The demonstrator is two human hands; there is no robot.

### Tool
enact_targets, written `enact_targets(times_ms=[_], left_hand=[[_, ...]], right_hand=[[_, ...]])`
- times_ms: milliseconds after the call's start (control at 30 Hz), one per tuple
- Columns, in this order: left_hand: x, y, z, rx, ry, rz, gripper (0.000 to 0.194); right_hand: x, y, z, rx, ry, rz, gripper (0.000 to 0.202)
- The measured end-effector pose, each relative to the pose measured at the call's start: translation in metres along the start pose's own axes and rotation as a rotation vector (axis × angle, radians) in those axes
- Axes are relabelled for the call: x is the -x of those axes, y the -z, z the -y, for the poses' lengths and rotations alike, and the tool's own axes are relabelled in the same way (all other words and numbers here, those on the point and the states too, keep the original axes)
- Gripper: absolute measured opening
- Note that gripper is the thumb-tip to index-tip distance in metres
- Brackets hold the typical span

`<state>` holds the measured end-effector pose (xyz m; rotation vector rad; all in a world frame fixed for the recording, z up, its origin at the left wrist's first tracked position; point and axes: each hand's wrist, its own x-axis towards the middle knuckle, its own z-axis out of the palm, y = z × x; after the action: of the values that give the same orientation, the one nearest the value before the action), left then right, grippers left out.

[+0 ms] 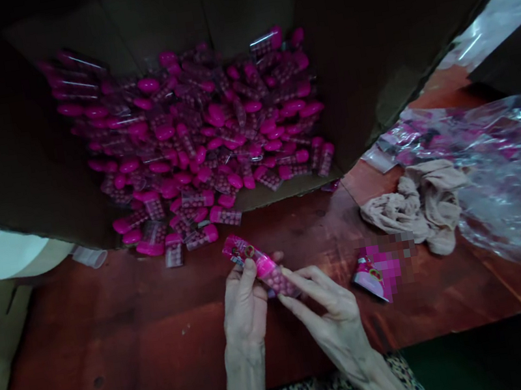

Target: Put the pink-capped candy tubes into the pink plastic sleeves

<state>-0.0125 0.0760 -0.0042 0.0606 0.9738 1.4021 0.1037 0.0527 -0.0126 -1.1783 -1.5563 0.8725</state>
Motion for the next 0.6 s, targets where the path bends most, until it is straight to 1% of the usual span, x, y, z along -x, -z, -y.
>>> enact_targets(times_ms=[100, 167, 233, 267, 300, 400, 467, 533, 600], left_hand=[[0.003, 0.000, 0.003, -0.006, 0.000, 0.059, 0.025], [0.005, -0.001, 0.005, -0.019, 0.009, 0.104, 0.025], [0.006, -0.002, 0.006, -0.041, 0.016, 0.132, 0.023], [0.007, -0.004, 0.007, -0.055, 0.019, 0.136, 0.022], [0.008, -0.005, 0.008, -0.069, 0.021, 0.133, 0.020], [0.011, -0.009, 0.011, -0.089, 0.018, 0.108, 0.016], [0.015, -0.012, 0.014, -0.079, 0.026, 0.095, 0.016], [0.018, -0.015, 0.019, -0.053, 0.053, 0.079, 0.017], [0.022, -0.017, 0.025, -0.019, 0.079, 0.035, 0.020]], right_hand=[[0.000, 0.002, 0.001, -0.098, -0.076, -0.025, 0.035], [0.002, 0.002, 0.001, -0.164, -0.160, -0.042, 0.034], [0.005, 0.001, 0.000, -0.198, -0.234, -0.060, 0.032], [0.007, 0.000, 0.000, -0.191, -0.248, -0.073, 0.032], [0.009, -0.001, 0.000, -0.166, -0.239, -0.090, 0.032], [0.015, -0.003, 0.000, -0.033, -0.134, -0.171, 0.037], [0.016, -0.003, 0.000, 0.026, -0.088, -0.202, 0.039], [0.015, -0.003, 0.000, 0.036, -0.094, -0.201, 0.038], [0.014, -0.003, -0.002, 0.019, -0.119, -0.195, 0.037]])
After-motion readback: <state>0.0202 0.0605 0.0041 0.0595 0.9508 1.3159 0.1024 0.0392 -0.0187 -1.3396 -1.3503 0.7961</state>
